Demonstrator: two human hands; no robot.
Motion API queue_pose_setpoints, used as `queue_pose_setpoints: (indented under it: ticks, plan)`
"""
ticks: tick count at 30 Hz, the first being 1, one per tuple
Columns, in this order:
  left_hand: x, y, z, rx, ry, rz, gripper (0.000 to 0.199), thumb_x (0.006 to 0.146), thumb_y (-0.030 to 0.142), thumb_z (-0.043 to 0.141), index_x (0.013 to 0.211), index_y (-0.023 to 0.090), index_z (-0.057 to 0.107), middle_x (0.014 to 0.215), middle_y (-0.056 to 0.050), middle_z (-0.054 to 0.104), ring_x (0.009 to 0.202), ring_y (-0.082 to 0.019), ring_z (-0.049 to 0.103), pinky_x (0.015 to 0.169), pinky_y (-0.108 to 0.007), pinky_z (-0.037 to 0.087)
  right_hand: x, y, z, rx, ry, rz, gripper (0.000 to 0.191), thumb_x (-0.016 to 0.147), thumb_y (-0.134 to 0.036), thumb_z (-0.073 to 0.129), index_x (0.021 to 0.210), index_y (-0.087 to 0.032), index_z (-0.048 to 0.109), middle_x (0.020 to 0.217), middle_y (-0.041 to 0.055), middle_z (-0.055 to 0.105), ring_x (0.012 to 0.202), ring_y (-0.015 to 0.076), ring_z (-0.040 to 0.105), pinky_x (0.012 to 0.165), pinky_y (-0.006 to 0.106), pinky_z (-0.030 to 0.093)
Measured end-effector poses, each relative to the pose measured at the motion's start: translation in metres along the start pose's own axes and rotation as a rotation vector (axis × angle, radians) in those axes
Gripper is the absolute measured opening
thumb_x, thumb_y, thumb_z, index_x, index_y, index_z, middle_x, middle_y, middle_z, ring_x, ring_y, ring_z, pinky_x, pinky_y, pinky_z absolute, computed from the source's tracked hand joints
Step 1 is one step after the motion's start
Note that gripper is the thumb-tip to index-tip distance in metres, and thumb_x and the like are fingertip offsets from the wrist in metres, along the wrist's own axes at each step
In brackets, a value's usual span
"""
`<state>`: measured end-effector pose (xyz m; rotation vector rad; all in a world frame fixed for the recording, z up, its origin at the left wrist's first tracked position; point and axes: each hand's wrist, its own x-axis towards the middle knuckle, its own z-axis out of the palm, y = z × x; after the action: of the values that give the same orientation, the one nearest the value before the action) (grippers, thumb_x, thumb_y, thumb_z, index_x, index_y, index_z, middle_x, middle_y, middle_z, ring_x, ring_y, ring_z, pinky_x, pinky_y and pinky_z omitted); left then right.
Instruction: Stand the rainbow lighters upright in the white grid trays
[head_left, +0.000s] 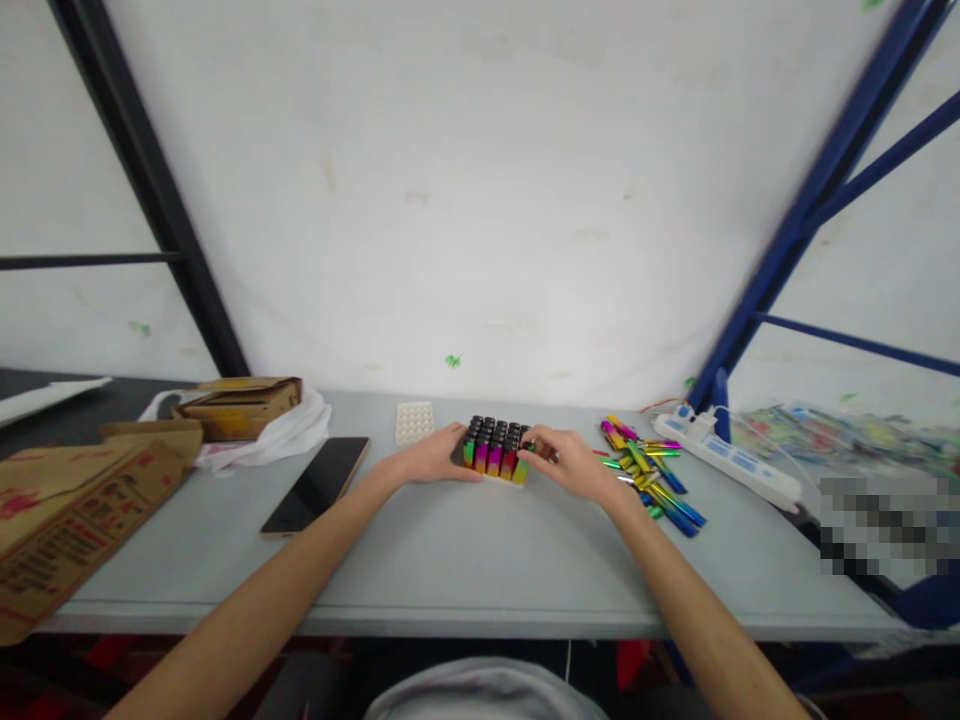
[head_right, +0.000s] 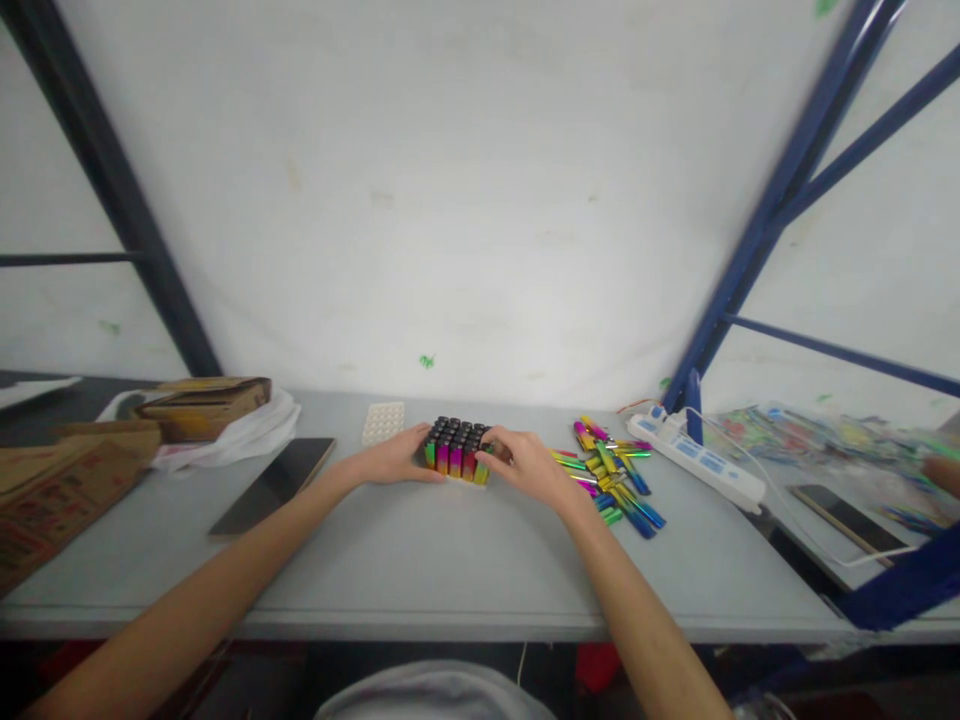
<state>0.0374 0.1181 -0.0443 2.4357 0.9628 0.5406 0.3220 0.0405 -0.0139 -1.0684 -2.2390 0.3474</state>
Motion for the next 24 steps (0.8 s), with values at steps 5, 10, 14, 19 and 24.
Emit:
queue_pose_setpoints:
  ticks: [5, 10, 14, 19, 24]
  plan:
    - [-0.0002, 0.0006, -0.0001, -0.005, -0.007, 0.016, 0.081, 0.072, 0.061, 0.081, 0.134, 0.016, 0.058, 0.131, -0.015, 0.063, 0.122, -0.035, 0.059, 0.108, -0.047, 0.046, -0.0006, 0.0048, 0.0009, -0.009, -0.025, 0.014, 0.029, 0.098, -0.047, 0.06, 0.109, -0.02, 0.065, 0.072, -0.0007, 0.066, 0.063, 0.0154, 0.059, 0.063, 0.026, 0.044]
    - [-0.0005, 0.0, -0.0002, 0.0, 0.011, 0.016, 0.08, 0.07, 0.063, 0.081, 0.132, 0.017, 0.059, 0.127, -0.013, 0.066, 0.119, -0.035, 0.061, 0.105, -0.045, 0.048, -0.0001, 0.0059, 0.0007, -0.054, -0.009, 0.008, 0.026, 0.097, -0.046, 0.062, 0.102, -0.02, 0.066, 0.074, 0.0005, 0.066, 0.064, 0.0158, 0.058, 0.063, 0.027, 0.043]
    - [-0.001, 0.0023, -0.0009, 0.008, 0.015, 0.013, 0.079, 0.071, 0.061, 0.082, 0.132, 0.018, 0.059, 0.128, -0.013, 0.066, 0.12, -0.035, 0.06, 0.106, -0.045, 0.047, -0.0001, 0.0052, 0.0025, -0.015, -0.003, 0.017, 0.03, 0.095, -0.045, 0.065, 0.114, -0.022, 0.063, 0.074, -0.0018, 0.065, 0.064, 0.0153, 0.059, 0.064, 0.026, 0.044]
    - [-0.0005, 0.0043, -0.0015, 0.005, -0.002, 0.017, 0.079, 0.071, 0.06, 0.082, 0.133, 0.016, 0.058, 0.132, -0.014, 0.064, 0.122, -0.036, 0.059, 0.108, -0.045, 0.046, -0.0012, 0.0075, 0.0006, 0.02, -0.002, 0.042, 0.029, 0.094, -0.046, 0.066, 0.109, -0.022, 0.062, 0.071, -0.0028, 0.064, 0.064, 0.0157, 0.059, 0.063, 0.026, 0.044]
    - [0.0002, 0.0015, -0.0006, 0.011, 0.004, 0.021, 0.079, 0.071, 0.061, 0.082, 0.133, 0.017, 0.059, 0.132, -0.014, 0.064, 0.121, -0.036, 0.06, 0.106, -0.045, 0.047, -0.0001, 0.0059, -0.0008, -0.005, -0.01, 0.013, 0.029, 0.096, -0.046, 0.064, 0.113, -0.023, 0.063, 0.076, -0.0018, 0.065, 0.065, 0.0156, 0.059, 0.064, 0.027, 0.044]
